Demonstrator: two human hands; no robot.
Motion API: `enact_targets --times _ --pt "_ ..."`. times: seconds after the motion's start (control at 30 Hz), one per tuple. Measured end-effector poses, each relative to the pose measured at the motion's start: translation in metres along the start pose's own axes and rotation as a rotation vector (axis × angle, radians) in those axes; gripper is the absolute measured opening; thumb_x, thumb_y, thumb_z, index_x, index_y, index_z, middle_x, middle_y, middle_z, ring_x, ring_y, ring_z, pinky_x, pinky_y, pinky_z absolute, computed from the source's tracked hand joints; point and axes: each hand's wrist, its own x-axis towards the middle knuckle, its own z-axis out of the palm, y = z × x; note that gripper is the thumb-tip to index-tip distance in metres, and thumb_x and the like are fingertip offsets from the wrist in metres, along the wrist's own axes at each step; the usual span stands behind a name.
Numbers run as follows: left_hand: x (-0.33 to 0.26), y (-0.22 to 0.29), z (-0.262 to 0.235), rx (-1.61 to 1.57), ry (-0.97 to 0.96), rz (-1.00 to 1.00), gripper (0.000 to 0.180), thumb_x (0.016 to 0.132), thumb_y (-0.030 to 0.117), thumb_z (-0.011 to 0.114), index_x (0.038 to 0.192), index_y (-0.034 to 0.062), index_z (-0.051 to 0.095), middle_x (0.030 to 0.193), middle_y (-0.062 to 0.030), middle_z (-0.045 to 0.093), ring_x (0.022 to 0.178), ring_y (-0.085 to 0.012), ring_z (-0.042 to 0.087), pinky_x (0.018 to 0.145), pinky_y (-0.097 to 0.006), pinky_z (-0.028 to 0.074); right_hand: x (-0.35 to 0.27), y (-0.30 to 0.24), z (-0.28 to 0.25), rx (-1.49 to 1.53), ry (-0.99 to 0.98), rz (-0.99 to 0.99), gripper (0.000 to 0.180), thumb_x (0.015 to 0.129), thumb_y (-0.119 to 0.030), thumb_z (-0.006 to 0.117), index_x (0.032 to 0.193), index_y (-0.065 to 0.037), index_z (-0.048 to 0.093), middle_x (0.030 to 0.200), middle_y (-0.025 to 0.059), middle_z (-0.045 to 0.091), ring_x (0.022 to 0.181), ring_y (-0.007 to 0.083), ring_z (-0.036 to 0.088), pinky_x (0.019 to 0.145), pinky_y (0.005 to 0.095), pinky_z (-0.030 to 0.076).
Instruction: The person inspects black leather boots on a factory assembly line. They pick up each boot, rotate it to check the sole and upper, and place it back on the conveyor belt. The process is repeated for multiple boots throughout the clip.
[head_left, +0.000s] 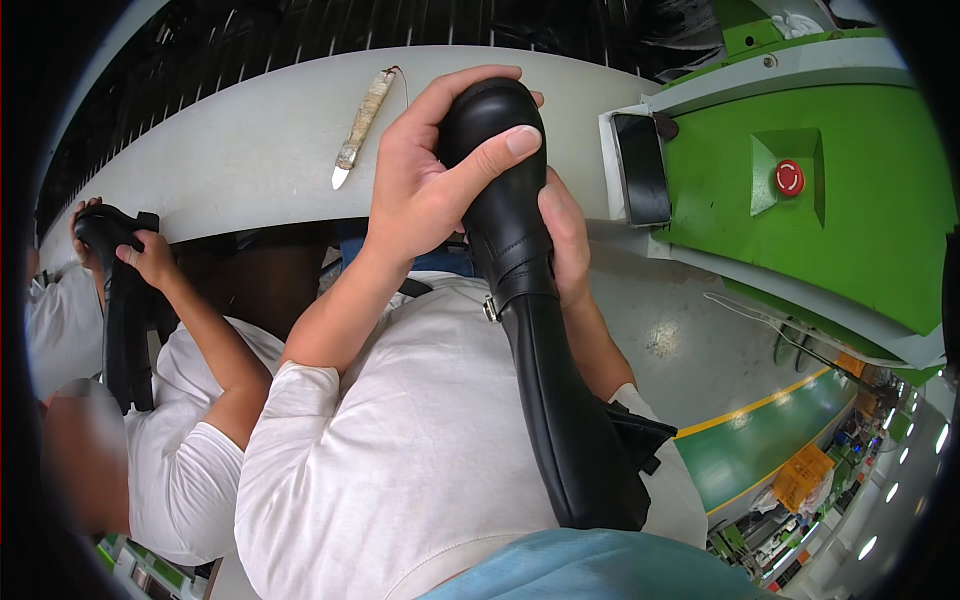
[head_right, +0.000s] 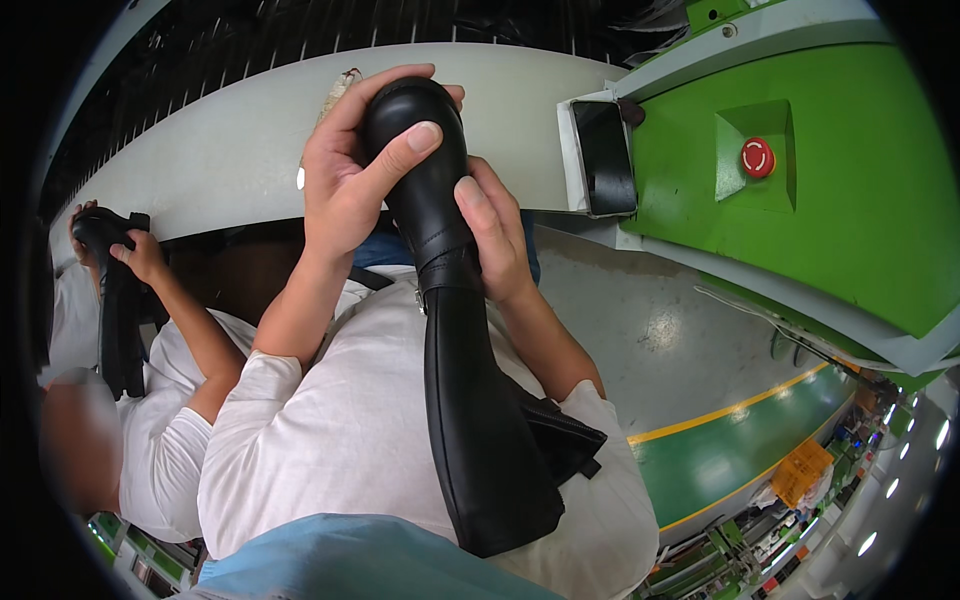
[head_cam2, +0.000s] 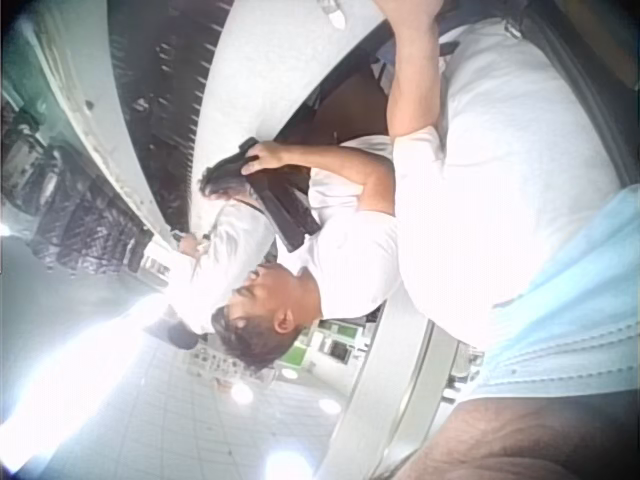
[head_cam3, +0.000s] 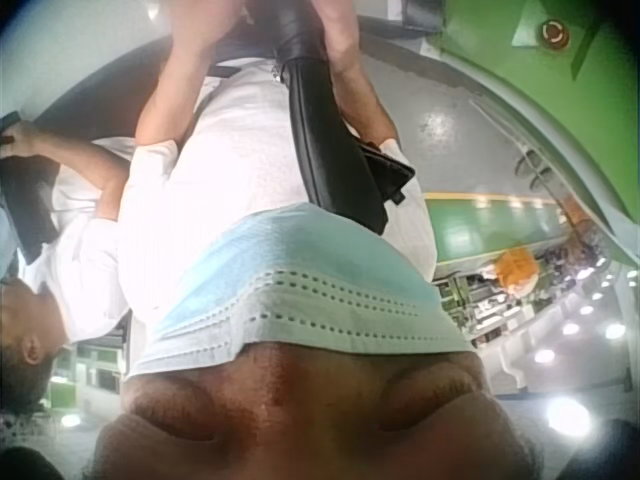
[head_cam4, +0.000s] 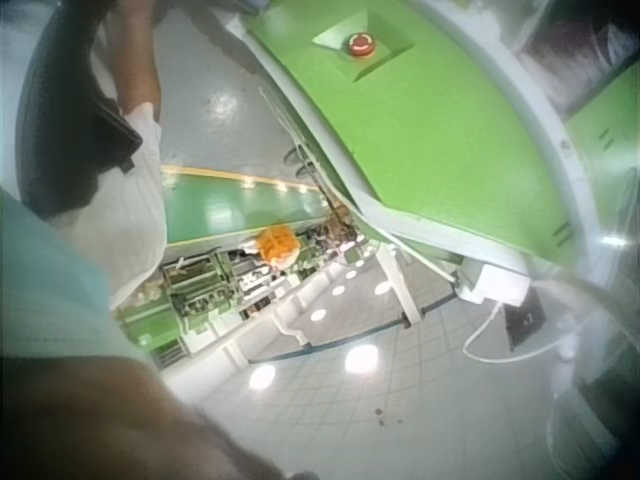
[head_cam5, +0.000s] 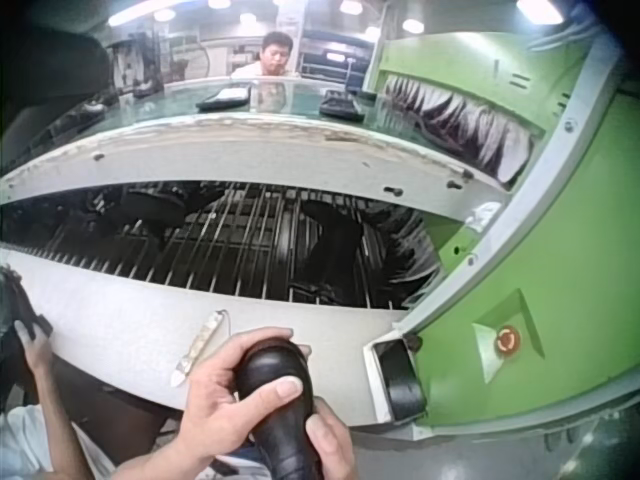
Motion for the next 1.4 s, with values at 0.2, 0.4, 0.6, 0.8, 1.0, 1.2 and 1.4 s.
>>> enact_targets --times 0.2,0.4,0.6,0.8,1.0,1.2,1.4 --pt "-0.001 -0.002 0.000 0.003 0.017 0.004 0.047 0.101 0.014 0.083 0.143 -0.0026 0.070 0.127 -0.0224 0.082 0.118 -0.0258 0.079 0.107 -0.039 0.062 0.001 0.000 -0.001 -0.015 0.011 0.010 0.054 0.113 -0.044 0.056 0.139 0.004 0.060 0.111 0.0122 0.074 0.091 0.0148 0.072 0.080 0.0280 0.057" --pt "0.002 -0.003 -0.003 0.034 -0.006 0.014 0.046 0.101 0.014 0.083 0.142 -0.0031 0.070 0.127 -0.0227 0.082 0.117 -0.0266 0.079 0.107 -0.040 0.062 0.002 0.005 -0.003 -0.019 0.006 -0.009 0.055 0.113 -0.045 0.055 0.139 0.004 0.060 0.110 0.0114 0.073 0.090 0.0147 0.071 0.080 0.0279 0.057" --pt "0.005 -0.001 -0.004 0.051 -0.029 0.012 0.045 0.100 0.012 0.084 0.141 -0.0034 0.071 0.127 -0.0224 0.082 0.117 -0.0268 0.079 0.107 -0.040 0.063 0.004 0.008 -0.008 0.005 -0.041 -0.034 0.056 0.113 -0.046 0.054 0.137 0.005 0.060 0.110 0.0162 0.076 0.089 0.0182 0.075 0.079 0.0302 0.060" --pt "0.006 -0.009 -0.005 0.034 -0.031 0.015 0.047 0.099 0.015 0.088 0.139 -0.0032 0.072 0.126 -0.0186 0.082 0.115 -0.0235 0.079 0.105 -0.038 0.062 0.005 0.003 -0.003 0.114 -0.003 0.016 0.064 0.112 -0.050 0.053 0.141 0.007 0.057 0.111 0.0209 0.076 0.091 0.0252 0.079 0.079 0.0344 0.066" --pt "-0.009 -0.021 -0.020 0.054 -0.140 -0.078 0.057 0.099 0.020 0.090 0.146 -0.0047 0.070 0.126 -0.0153 0.081 0.112 -0.0203 0.077 0.103 -0.036 0.060 -0.005 -0.008 -0.014 0.293 0.062 0.245 0.085 0.111 -0.066 0.044 0.147 0.009 0.058 0.109 0.0274 0.077 0.090 0.0312 0.080 0.080 0.0384 0.067" --pt "-0.018 -0.025 -0.028 -0.014 -0.225 -0.191 0.052 0.103 0.006 0.083 0.150 -0.0087 0.067 0.130 -0.0206 0.080 0.115 -0.0239 0.078 0.103 -0.040 0.061 -0.010 -0.006 -0.028 0.461 -0.022 0.334 0.090 0.112 -0.069 0.033 0.142 0.010 0.063 0.104 0.0278 0.078 0.090 0.0356 0.080 0.084 0.0433 0.067" --pt "-0.025 -0.037 -0.034 -0.171 -0.172 -0.137 0.043 0.104 -0.003 0.078 0.145 -0.0106 0.069 0.131 -0.0226 0.081 0.120 -0.0248 0.078 0.105 -0.040 0.064 -0.012 -0.008 -0.024 0.612 -0.001 0.399 0.090 0.114 -0.068 0.030 0.144 0.010 0.062 0.118 0.0272 0.075 0.090 0.0371 0.080 0.083 0.0453 0.066"
